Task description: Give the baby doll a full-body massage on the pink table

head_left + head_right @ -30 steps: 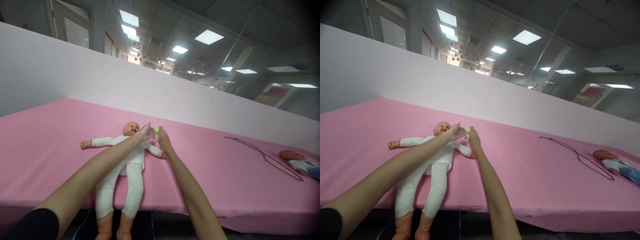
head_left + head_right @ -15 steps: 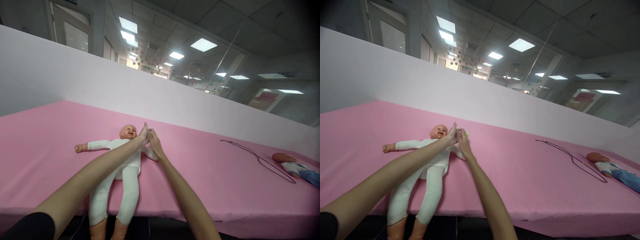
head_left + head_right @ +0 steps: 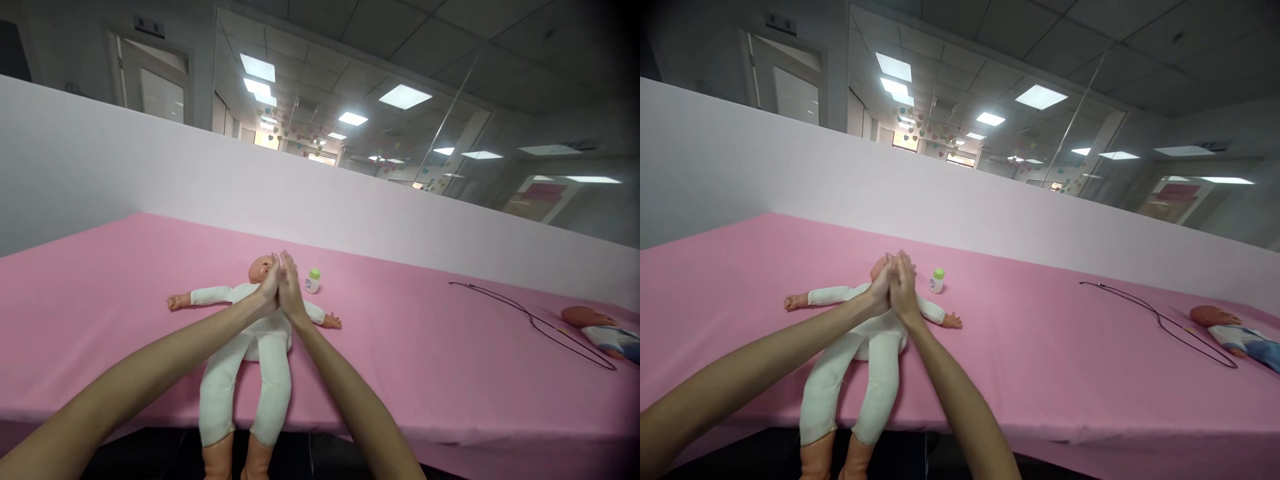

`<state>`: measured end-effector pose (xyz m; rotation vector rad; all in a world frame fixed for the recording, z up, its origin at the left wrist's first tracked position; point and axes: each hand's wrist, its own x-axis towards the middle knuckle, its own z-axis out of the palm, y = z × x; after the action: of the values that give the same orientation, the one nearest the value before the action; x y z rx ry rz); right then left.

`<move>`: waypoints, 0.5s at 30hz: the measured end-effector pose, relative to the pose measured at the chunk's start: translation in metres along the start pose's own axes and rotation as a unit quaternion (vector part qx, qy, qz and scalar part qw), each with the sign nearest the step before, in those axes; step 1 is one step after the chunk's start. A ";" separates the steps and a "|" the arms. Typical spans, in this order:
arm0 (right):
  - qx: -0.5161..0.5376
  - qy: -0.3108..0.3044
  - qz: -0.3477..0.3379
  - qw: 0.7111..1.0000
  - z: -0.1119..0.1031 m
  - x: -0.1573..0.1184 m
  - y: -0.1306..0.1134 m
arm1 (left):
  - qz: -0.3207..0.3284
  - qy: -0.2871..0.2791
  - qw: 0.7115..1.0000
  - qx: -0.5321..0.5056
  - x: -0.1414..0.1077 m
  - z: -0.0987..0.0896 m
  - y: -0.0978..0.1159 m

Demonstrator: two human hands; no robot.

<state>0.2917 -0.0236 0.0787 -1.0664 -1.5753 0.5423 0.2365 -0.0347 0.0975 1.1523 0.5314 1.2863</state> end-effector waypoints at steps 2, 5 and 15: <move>0.019 0.035 0.051 0.998 -0.011 0.022 0.014 | -0.018 -0.043 0.999 0.001 0.016 -0.019 0.015; 0.014 0.075 0.102 0.992 -0.026 0.050 0.041 | 0.059 -0.011 0.985 0.165 0.046 -0.056 0.039; 0.047 -0.041 0.149 0.987 -0.010 0.077 0.086 | -0.039 0.060 0.769 0.635 0.082 -0.129 0.023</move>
<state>0.3316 0.0823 0.0539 -1.2286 -1.4533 0.8637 0.1387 0.0849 0.0894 2.0952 1.6796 0.8224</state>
